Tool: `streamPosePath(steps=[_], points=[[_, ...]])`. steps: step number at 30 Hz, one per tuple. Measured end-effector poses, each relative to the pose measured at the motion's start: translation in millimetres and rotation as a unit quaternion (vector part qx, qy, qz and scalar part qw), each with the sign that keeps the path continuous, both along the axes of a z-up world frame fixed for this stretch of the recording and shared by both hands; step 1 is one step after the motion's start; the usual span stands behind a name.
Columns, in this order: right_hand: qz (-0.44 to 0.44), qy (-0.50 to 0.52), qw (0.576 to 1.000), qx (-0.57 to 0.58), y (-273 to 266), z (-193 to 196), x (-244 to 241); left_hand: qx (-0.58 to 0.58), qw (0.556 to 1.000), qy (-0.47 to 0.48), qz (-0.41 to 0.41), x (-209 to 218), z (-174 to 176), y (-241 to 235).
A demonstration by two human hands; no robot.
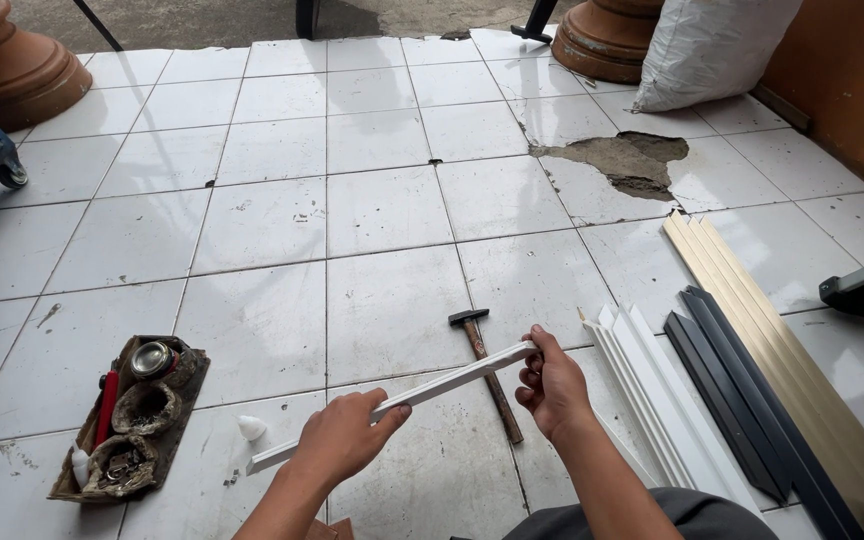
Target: Assembling white frame pieces by aligning them at the corners on the floor.
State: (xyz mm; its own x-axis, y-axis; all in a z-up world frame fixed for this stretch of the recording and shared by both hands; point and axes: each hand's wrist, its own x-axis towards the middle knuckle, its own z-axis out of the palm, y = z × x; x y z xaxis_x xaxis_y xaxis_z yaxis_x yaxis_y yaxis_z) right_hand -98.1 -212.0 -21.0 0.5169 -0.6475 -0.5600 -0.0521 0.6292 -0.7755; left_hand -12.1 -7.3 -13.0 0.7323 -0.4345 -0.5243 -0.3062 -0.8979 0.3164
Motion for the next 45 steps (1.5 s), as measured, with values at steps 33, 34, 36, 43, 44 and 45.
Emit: streamPosePath(steps=[33,34,36,43,44,45], points=[[0.075,0.044,0.994,0.061,42.7,-41.7,-3.4,-0.325,0.869,-0.361,0.097,19.5,24.1,16.9],[0.078,0.044,0.994,0.061,54.6,-35.8,-1.6,-0.323,0.869,-0.362,0.099,20.1,19.1,17.1],[0.171,0.083,0.982,0.025,79.2,-23.9,0.0,-0.304,0.887,-0.330,0.108,20.3,9.1,18.1],[0.278,0.126,0.951,0.043,86.3,-43.3,0.9,-0.295,0.906,-0.294,0.073,14.6,-9.8,12.3],[0.302,0.135,0.943,0.029,84.0,-48.7,2.1,-0.293,0.909,-0.290,0.067,14.1,-9.9,11.0],[0.327,0.146,0.933,0.018,82.8,-54.6,1.8,-0.289,0.912,-0.284,0.061,12.3,-10.5,10.7]])
